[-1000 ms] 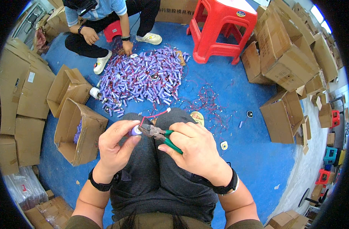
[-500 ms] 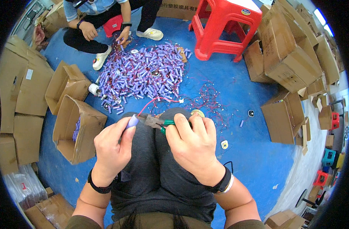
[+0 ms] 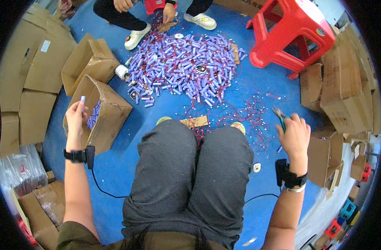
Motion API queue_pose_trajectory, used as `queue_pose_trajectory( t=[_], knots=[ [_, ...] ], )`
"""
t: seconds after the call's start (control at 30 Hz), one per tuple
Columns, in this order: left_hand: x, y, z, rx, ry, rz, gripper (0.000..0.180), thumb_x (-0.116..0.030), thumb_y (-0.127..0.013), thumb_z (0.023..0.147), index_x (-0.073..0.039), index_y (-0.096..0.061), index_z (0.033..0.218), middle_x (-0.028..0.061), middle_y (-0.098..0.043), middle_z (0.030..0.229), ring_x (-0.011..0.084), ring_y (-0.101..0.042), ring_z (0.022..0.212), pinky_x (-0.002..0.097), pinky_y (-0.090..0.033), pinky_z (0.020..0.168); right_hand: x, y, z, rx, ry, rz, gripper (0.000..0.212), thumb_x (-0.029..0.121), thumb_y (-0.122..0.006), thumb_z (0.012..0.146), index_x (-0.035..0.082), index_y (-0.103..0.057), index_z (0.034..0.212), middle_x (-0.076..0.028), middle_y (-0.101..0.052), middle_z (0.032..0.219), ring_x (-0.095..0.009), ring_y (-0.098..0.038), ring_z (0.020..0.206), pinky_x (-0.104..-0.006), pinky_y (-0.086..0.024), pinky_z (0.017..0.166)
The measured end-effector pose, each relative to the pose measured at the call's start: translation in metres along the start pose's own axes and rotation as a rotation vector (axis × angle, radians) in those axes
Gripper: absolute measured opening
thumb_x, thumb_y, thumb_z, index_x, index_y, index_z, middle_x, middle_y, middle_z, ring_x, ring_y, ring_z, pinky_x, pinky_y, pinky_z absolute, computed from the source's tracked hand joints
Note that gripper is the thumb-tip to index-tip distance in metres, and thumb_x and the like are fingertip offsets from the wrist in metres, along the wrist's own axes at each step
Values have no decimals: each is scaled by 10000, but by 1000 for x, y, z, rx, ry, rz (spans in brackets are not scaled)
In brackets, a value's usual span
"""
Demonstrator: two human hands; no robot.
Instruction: Assembling electronic battery packs by cutting and stripping wires using pliers.
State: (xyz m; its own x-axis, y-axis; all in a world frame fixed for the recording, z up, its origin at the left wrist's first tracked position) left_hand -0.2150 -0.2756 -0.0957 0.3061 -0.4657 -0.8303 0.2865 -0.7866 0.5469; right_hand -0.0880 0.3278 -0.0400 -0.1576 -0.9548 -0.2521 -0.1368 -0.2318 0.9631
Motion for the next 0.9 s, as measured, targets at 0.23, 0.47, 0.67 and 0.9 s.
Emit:
queue_pose_trajectory(
  t=[0.23, 0.47, 0.67, 0.9],
  knots=[
    [102, -13, 54, -188, -92, 426, 368, -184, -595, 837, 61, -543, 1107, 184, -621, 1025, 232, -600, 935, 326, -472, 798, 13, -75, 6, 215, -86, 201, 236, 248, -672, 744, 33, -592, 797, -108, -578, 961, -311, -546, 907, -407, -426, 771],
    [136, -213, 13, 548, -179, 669, 327, -142, -598, 762, 2, -592, 1056, 197, -599, 1055, 346, -571, 989, 403, -456, 859, 43, -112, 45, 134, -127, 665, 201, 137, -663, 746, -32, -569, 799, -194, -572, 978, -360, -558, 889, -375, -430, 783],
    [202, -273, 39, 593, -186, 1030, 512, -6, -576, 710, -43, -467, 1208, 150, -509, 1155, 324, -513, 1039, 383, -465, 860, 48, -130, 65, 281, -14, 607, 221, 132, -685, 721, -33, -581, 824, -203, -576, 1031, -374, -557, 932, -387, -436, 804],
    [195, -296, 53, 643, -249, 1128, 339, -52, -545, 746, -47, -514, 1083, 120, -498, 1086, 325, -524, 978, 438, -487, 783, 58, -143, 76, 375, -50, 673, 209, 98, -685, 707, -36, -586, 832, -195, -581, 1006, -371, -557, 925, -381, -443, 792]
  ],
)
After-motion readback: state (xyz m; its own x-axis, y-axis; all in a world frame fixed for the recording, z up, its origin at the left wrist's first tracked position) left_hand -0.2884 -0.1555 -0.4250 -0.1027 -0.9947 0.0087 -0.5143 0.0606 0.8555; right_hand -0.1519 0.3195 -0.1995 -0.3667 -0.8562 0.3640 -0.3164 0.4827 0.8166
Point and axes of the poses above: each hand's wrist, its own z-axis towards the middle knuckle, its own y-axis out of the back of the hand, x = y × z, the point moved 2 cm from there along z, towards the middle knuckle
